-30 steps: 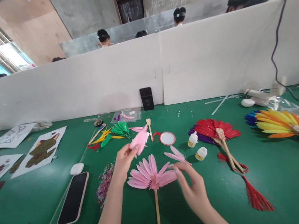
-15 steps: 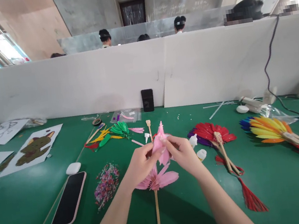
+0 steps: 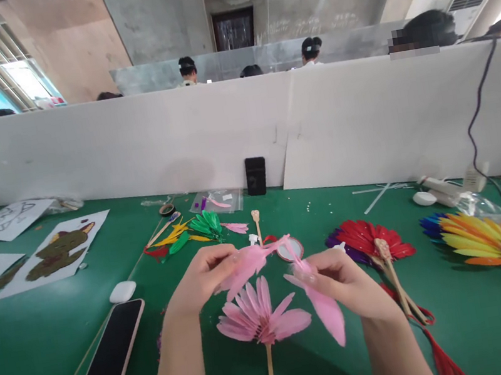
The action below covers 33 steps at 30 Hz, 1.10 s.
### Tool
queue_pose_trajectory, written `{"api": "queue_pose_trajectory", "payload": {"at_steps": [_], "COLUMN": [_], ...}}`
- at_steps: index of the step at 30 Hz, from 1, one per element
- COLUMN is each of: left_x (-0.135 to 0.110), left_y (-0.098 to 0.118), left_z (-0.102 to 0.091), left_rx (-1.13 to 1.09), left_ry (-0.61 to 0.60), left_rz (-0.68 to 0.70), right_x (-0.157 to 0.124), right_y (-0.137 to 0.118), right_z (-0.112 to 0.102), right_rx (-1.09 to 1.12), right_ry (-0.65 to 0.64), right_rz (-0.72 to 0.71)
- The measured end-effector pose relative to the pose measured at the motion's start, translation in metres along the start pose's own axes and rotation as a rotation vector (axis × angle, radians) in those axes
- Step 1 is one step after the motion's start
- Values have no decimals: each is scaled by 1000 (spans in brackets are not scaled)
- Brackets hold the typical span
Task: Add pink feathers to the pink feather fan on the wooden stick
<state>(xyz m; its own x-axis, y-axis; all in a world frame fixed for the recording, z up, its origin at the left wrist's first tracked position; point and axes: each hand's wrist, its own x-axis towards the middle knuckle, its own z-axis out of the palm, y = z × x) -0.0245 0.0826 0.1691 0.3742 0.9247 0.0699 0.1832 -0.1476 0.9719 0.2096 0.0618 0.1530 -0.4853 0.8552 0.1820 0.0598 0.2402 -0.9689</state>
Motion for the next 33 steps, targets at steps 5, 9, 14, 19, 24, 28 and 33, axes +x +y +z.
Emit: {"api": "queue_pose_trajectory", "payload": {"at_steps": [5,9,14,19,24,28,33], "left_x": [2,2,-5,-5,20,28,16], "left_y": [-4,-8,-19,-21,-40,-46,-12], "left_z": [-17,-26,-45,-58,-41,-24,15], "left_rx": [20,82,46,258,765,920,424], "left_ry": [75,-4,186,439,122,86,-172], "left_rz": [23,2,-16,-77,-354,-387,-20], "right_x": [1,4,-3,-19,-21,-17,-11], "right_y": [2,3,2,-8,-20,-23,-16], "right_z": [-11,-17,-28,-32,-18,-9,0], "right_rx": [-8,-66,-147,-285,-422,-570,-665], "right_ry": [-156,-261,-300,-53,68,159,236], "right_rz": [-4,-42,-62,-92,-111,-105,-86]}}
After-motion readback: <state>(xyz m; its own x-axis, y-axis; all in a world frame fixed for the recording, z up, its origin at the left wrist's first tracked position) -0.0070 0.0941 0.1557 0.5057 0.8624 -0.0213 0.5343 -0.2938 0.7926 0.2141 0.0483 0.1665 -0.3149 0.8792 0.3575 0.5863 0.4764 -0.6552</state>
